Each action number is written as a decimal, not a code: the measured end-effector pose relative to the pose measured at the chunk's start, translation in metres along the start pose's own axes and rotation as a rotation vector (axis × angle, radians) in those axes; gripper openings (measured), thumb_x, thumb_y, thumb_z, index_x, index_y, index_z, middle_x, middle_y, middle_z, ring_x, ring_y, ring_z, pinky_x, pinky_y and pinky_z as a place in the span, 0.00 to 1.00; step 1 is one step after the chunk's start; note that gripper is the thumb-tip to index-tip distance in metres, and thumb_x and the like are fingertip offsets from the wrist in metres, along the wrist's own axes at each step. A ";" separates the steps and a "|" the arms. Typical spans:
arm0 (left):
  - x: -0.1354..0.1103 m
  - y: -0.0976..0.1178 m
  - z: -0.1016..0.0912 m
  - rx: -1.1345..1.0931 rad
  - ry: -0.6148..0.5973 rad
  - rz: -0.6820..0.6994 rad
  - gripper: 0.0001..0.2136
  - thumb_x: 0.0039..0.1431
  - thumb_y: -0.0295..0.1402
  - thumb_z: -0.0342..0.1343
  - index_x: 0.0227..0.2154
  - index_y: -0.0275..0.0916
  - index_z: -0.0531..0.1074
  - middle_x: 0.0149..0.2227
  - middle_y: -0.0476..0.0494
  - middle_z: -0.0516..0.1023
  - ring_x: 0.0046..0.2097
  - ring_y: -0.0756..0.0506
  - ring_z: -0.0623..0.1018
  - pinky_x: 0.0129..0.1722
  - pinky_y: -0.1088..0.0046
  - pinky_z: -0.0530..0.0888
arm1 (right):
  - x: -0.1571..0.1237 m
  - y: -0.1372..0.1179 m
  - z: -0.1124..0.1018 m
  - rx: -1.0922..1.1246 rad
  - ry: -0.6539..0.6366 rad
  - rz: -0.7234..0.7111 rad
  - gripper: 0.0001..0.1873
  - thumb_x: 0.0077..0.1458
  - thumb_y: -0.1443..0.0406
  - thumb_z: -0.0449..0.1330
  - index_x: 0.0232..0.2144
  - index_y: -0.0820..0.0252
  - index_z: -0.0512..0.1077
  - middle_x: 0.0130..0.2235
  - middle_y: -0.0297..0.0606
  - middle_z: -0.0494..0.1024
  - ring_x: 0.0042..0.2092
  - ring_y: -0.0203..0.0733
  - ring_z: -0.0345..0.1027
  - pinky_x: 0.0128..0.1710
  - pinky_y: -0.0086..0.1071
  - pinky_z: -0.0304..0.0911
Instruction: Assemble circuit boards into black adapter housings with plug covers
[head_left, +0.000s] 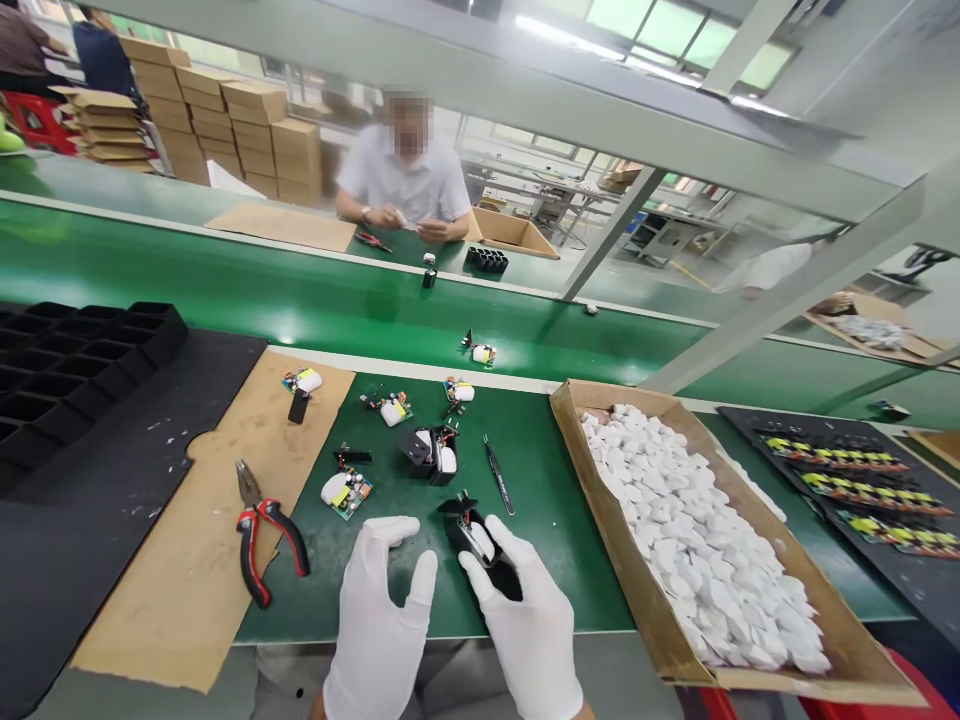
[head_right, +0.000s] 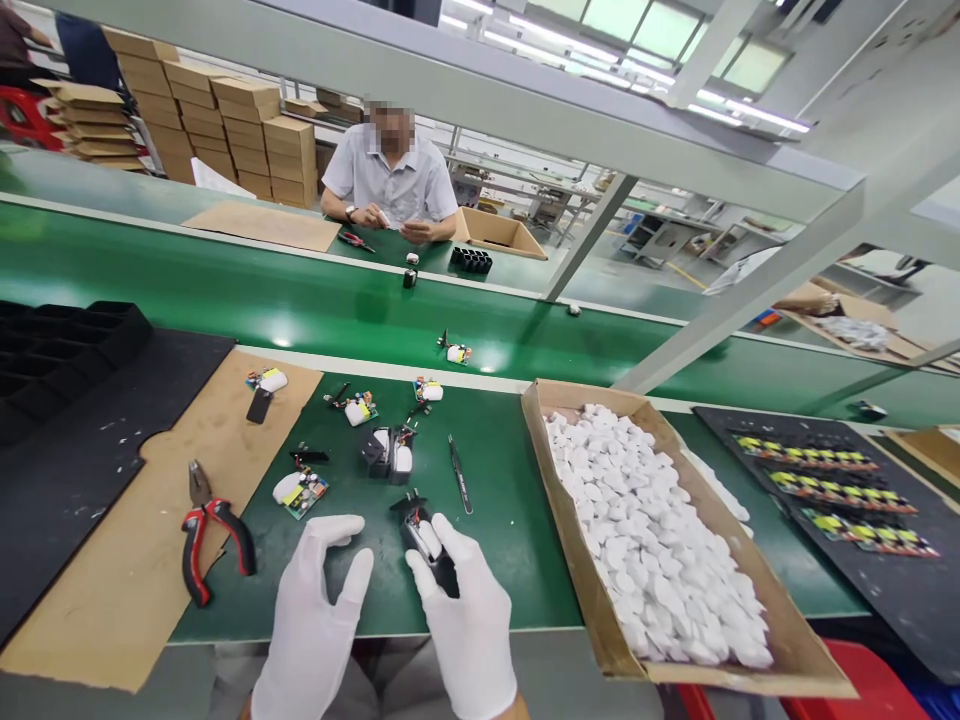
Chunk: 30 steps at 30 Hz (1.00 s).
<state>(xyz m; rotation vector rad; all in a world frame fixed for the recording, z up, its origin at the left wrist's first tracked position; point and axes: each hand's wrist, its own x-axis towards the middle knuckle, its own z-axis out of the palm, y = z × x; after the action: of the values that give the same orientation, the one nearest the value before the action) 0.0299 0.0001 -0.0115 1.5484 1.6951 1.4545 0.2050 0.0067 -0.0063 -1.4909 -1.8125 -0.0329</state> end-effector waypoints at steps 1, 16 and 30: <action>0.000 0.000 0.000 0.002 -0.008 0.005 0.07 0.73 0.37 0.56 0.49 0.45 0.73 0.45 0.43 0.82 0.46 0.39 0.83 0.49 0.55 0.83 | 0.002 0.000 0.000 0.008 -0.028 -0.002 0.21 0.69 0.63 0.66 0.63 0.53 0.76 0.48 0.39 0.88 0.43 0.43 0.87 0.49 0.33 0.82; 0.002 0.005 0.000 0.027 -0.019 0.047 0.05 0.72 0.36 0.57 0.48 0.46 0.74 0.44 0.45 0.82 0.45 0.41 0.84 0.48 0.59 0.83 | -0.005 0.010 0.004 0.020 -0.055 -0.058 0.28 0.70 0.66 0.65 0.68 0.42 0.73 0.60 0.41 0.84 0.54 0.48 0.85 0.55 0.39 0.81; 0.001 0.005 0.002 0.101 0.003 0.081 0.05 0.73 0.37 0.57 0.47 0.45 0.74 0.44 0.44 0.82 0.45 0.40 0.85 0.46 0.59 0.84 | 0.018 -0.017 -0.023 0.637 -0.031 0.749 0.27 0.67 0.50 0.67 0.62 0.53 0.78 0.57 0.43 0.86 0.58 0.54 0.81 0.60 0.48 0.78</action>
<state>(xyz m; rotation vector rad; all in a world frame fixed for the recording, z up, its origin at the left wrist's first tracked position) 0.0333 0.0007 -0.0072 1.6864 1.7511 1.4307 0.2032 0.0050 0.0272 -1.5728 -1.0257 0.8517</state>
